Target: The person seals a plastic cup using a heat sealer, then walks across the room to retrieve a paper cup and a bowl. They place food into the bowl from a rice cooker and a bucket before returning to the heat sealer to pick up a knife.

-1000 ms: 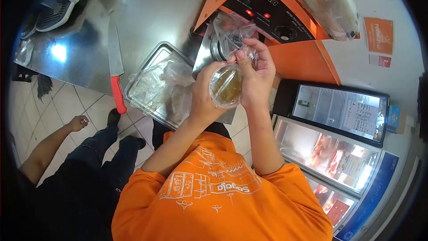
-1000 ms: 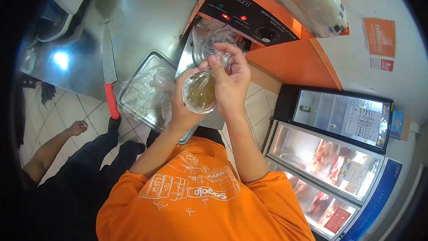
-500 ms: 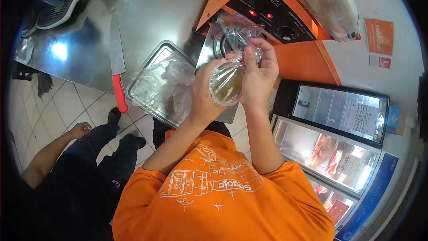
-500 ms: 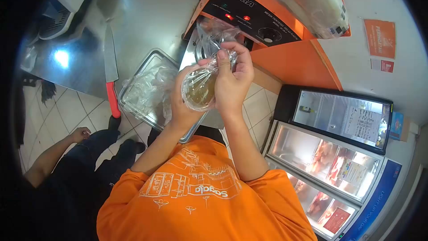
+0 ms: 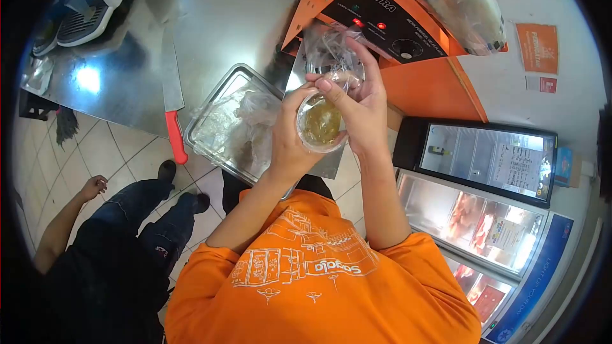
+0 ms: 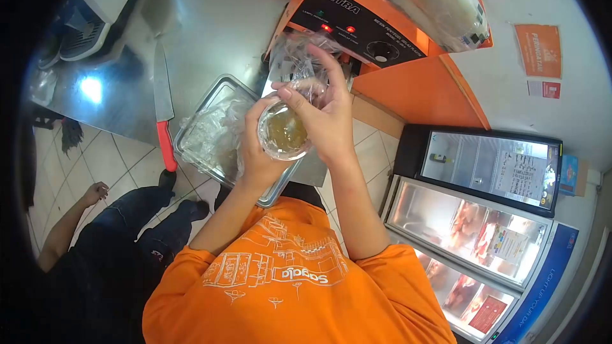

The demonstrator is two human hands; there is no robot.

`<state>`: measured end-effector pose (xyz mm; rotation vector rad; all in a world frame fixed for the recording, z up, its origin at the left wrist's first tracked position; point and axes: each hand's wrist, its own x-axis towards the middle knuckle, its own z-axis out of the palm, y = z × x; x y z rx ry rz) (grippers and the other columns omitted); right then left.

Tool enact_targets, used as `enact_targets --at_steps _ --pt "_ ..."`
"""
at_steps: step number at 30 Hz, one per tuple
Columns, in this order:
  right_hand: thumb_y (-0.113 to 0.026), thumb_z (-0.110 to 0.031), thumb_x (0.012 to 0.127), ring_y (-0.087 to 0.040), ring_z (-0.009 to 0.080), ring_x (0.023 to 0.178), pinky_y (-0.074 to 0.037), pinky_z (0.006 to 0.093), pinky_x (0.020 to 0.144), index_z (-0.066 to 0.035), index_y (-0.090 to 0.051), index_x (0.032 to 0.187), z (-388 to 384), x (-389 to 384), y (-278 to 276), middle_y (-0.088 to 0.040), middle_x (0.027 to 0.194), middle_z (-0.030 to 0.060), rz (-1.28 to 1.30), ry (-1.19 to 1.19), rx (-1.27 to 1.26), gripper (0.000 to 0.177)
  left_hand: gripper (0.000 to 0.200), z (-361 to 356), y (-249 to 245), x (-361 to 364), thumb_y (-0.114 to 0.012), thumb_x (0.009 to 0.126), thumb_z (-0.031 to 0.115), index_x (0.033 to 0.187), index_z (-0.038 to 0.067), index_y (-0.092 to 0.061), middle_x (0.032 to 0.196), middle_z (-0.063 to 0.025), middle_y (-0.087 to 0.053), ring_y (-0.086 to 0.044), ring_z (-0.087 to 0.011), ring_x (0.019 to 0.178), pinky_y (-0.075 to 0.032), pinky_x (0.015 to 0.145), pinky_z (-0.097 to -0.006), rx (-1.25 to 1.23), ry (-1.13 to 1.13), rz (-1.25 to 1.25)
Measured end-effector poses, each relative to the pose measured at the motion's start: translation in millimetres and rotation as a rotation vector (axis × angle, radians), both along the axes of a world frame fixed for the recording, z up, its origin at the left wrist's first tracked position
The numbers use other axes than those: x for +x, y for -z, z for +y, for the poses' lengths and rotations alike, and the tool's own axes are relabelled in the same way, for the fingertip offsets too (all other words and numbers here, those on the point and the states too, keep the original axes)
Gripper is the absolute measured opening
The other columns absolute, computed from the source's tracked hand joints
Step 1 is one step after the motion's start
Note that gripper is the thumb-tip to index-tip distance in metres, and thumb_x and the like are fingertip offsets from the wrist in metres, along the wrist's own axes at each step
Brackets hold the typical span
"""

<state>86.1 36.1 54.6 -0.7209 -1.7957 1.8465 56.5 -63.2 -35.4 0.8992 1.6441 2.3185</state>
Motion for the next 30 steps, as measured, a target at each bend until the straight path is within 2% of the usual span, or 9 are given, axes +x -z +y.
enact_targets --at_steps 2,5,8,10,18,21,26,28,30 --pt "-0.064 0.005 0.09 -0.069 0.0228 0.103 -0.054 0.0333 0.09 -0.001 -0.04 0.144 -2.6 -1.3 -2.1 -0.07 0.09 0.0114 -0.012 0.037 -0.035 0.059 0.087 1.6 -7.8 -0.7 -0.093 0.062 0.014 0.134 0.002 -0.046 0.124 -0.0171 -0.06 -0.062 -0.0344 0.112 -0.051 0.095 -0.0399 0.032 -0.012 0.009" --pt "-0.056 0.006 0.095 -0.069 0.0214 0.099 -0.054 0.0321 0.09 0.001 -0.043 0.142 -4.4 0.0 3.1 -0.069 0.092 0.0115 0.028 0.043 -0.065 0.049 0.086 0.2 -5.8 2.9 -0.093 0.062 0.015 0.134 0.002 -0.047 0.123 -0.0172 -0.061 -0.063 -0.0346 0.11 -0.051 0.094 -0.0401 0.005 -0.027 0.022" --pt "-0.053 0.007 0.096 -0.07 0.0234 0.096 -0.056 0.0343 0.09 0.001 -0.044 0.142 -4.4 2.8 5.3 -0.068 0.092 0.0115 0.044 0.048 -0.056 0.047 0.085 0.7 2.8 9.1 -0.092 0.061 0.015 0.133 0.001 -0.049 0.121 -0.0165 -0.063 -0.063 -0.0339 0.109 -0.052 0.093 -0.0402 -0.038 -0.06 0.055" --pt "-0.051 0.007 0.097 -0.069 0.0208 0.093 -0.055 0.032 0.088 0.001 -0.046 0.14 -6.5 4.2 5.3 -0.066 0.093 0.0109 0.043 0.077 -0.057 0.044 0.096 -0.1 3.4 12.7 -0.093 0.061 0.007 0.141 0.001 -0.039 0.129 -0.018 -0.059 -0.06 -0.0278 0.118 -0.048 0.101 -0.0383 -0.043 -0.012 0.048" --pt "-0.048 0.009 0.097 -0.068 0.0164 0.088 -0.055 0.0282 0.084 -0.001 -0.051 0.135 -12.6 2.3 1.2 -0.062 0.094 0.0084 0.062 0.187 0.016 0.039 0.095 5.4 7.6 13.8 -0.092 0.061 0.003 0.14 0.001 -0.04 0.131 -0.0181 -0.057 -0.059 -0.0283 0.119 -0.047 0.103 -0.039 0.024 -0.003 0.057" --pt "-0.047 0.008 0.098 -0.067 0.0144 0.088 -0.053 0.0263 0.083 -0.001 -0.051 0.135 -9.5 2.6 5.8 -0.062 0.094 0.0073 0.012 0.235 0.15 0.038 0.096 5.5 9.7 11.5 -0.091 0.061 0.002 0.141 0.0 -0.038 0.132 -0.0181 -0.057 -0.059 -0.0281 0.119 -0.048 0.102 -0.0384 0.029 0.01 0.064" --pt "-0.053 0.0 0.098 -0.064 0.0131 0.092 -0.051 0.0272 0.086 -0.003 -0.05 0.136 1.6 3.2 -3.3 -0.064 0.092 0.0074 0.021 0.058 -0.093 0.039 0.1 -2.4 4.2 3.2 -0.091 0.061 0.002 0.144 0.0 -0.035 0.133 -0.0176 -0.056 -0.06 -0.0267 0.118 -0.05 0.1 -0.0368 -0.008 0.009 0.104" --pt "-0.056 -0.004 0.097 -0.065 0.0161 0.092 -0.052 0.0307 0.087 -0.004 -0.049 0.137 8.7 3.9 -7.3 -0.065 0.091 0.0085 0.034 0.032 -0.153 0.04 0.102 -4.1 1.1 -2.1 -0.091 0.062 0.002 0.145 0.0 -0.033 0.132 -0.017 -0.056 -0.06 -0.0258 0.117 -0.05 0.099 -0.0361 0.055 0.06 0.045" --pt "-0.057 -0.007 0.098 -0.064 0.0187 0.09 -0.052 0.0334 0.086 -0.003 -0.049 0.137 13.9 3.7 -7.6 -0.064 0.091 0.0091 0.201 0.009 -0.369 0.04 0.103 -2.9 3.3 -5.3 -0.091 0.062 0.002 0.146 0.001 -0.032 0.131 -0.0163 -0.057 -0.06 -0.026 0.118 -0.05 0.099 -0.0362 0.085 0.096 0.029"
